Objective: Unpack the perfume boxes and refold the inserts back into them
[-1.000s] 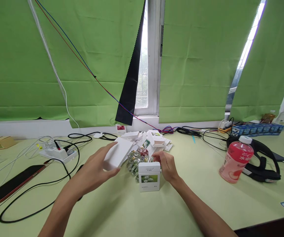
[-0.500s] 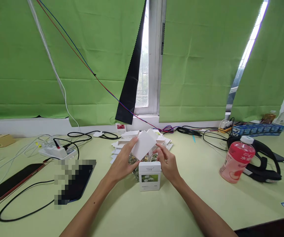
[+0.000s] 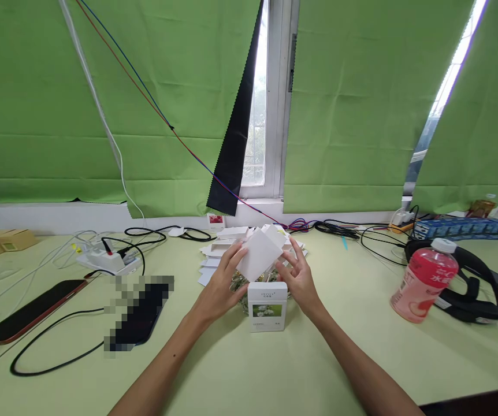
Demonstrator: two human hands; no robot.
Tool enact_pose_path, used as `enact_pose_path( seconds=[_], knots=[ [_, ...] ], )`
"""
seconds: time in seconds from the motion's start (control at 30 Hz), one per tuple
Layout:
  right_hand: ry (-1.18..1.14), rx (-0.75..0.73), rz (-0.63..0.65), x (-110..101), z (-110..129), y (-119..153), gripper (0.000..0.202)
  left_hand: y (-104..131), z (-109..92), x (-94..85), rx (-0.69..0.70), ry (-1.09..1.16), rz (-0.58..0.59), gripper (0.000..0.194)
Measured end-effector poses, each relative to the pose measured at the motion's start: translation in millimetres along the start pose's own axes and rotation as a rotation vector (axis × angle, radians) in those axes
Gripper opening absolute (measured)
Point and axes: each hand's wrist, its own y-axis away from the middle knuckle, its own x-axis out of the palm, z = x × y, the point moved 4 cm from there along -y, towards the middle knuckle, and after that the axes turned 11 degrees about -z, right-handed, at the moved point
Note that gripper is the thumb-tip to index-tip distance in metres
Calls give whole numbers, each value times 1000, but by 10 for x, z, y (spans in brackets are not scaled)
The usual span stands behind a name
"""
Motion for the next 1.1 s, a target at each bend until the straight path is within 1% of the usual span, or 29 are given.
enact_pose_path(
  seconds=[0.1, 0.3, 0.4, 0.47, 0.53, 0.67, 0.77, 0.93, 1.1],
  knots=[
    [-39, 33, 29, 14, -5, 0, 93, 18, 22, 22, 7, -1, 19, 74],
    [-47, 33, 15, 24, 24, 4, 91, 16, -12, 50, 108, -12, -6, 74],
    [-59, 39, 15, 41, 62, 19, 94, 17, -12, 69, 126, -16, -9, 75],
    [-43, 32, 9, 42, 79, 27, 92, 30, 4, 87, 133, -20, -12, 76],
    [-19, 25, 1, 35, 82, 31, 88, 52, 29, 109, 122, -26, -15, 77],
    [-22, 29, -13, 25, 68, 31, 84, 91, 67, 145, 55, -34, -18, 78],
    [-20, 29, -29, 25, 66, 26, 82, 106, 57, 153, 54, -43, -27, 80],
    [-28, -1, -41, 21, 59, 13, 72, 108, 49, 141, 45, -63, -44, 80],
    [-26, -18, -16, 17, 58, 18, 63, 97, 46, 113, 15, -60, -85, 75]
  ],
)
